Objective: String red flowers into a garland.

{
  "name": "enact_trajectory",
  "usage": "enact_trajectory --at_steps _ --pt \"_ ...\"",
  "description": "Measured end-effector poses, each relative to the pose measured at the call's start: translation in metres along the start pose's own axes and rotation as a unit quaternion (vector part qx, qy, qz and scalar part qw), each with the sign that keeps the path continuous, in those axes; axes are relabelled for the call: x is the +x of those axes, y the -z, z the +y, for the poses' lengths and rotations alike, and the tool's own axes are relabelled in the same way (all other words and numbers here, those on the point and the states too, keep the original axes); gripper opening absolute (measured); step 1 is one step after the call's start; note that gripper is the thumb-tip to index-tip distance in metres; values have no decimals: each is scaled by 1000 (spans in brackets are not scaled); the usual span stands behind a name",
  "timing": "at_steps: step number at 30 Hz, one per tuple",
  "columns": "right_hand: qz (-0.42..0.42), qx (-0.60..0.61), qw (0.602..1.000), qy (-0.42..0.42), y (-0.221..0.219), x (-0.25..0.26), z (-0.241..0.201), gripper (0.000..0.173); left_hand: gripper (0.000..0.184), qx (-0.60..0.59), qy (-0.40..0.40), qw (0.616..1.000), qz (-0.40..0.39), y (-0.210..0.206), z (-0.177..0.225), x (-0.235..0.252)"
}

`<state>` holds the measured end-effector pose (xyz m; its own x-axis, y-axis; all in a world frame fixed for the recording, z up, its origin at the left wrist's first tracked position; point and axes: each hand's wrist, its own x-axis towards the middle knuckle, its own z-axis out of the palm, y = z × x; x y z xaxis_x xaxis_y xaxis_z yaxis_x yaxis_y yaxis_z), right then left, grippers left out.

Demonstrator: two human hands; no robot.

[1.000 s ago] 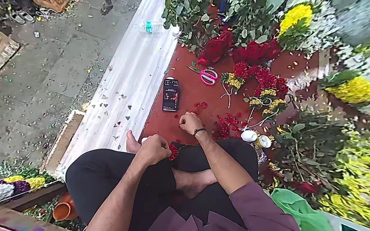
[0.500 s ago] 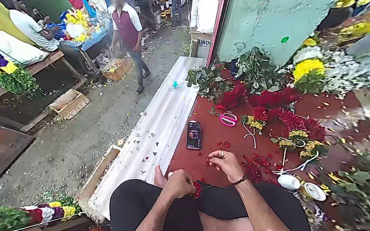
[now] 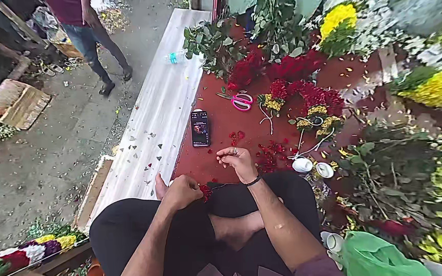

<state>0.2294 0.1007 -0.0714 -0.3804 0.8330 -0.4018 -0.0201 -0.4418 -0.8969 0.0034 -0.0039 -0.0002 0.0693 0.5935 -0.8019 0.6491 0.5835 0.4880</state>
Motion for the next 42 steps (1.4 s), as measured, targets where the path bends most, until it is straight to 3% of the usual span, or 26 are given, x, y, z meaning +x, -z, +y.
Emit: enact_trajectory --at_steps 3,9,16,20,23,32,37,42 --pt "-15 -40 998 43 -2 -1 -2 23 18 -5 -3 1000 5 0 -1 1" --pt "-17 -100 988 112 -14 -9 -5 10 17 -30 10 997 71 1 -3 -2" --pt "-38 -30 993 110 -35 -28 -9 8 19 -95 2 986 134 1 -9 3" --pt "-66 34 997 16 -46 -36 -18 29 18 -133 -5 979 151 1 -10 6" --pt "-87 -16 996 -31 -51 -38 -17 46 13 -176 -29 974 142 2 -8 7" --pt "-43 -156 986 -46 -51 -31 1 62 11 -205 -81 966 131 -2 -3 7" --pt "-95 -200 975 -19 -27 -20 -3 93 14 -190 -56 967 158 0 -5 9" --pt "-219 -251 942 -36 -16 -14 5 103 17 -194 -23 967 160 7 -13 7"
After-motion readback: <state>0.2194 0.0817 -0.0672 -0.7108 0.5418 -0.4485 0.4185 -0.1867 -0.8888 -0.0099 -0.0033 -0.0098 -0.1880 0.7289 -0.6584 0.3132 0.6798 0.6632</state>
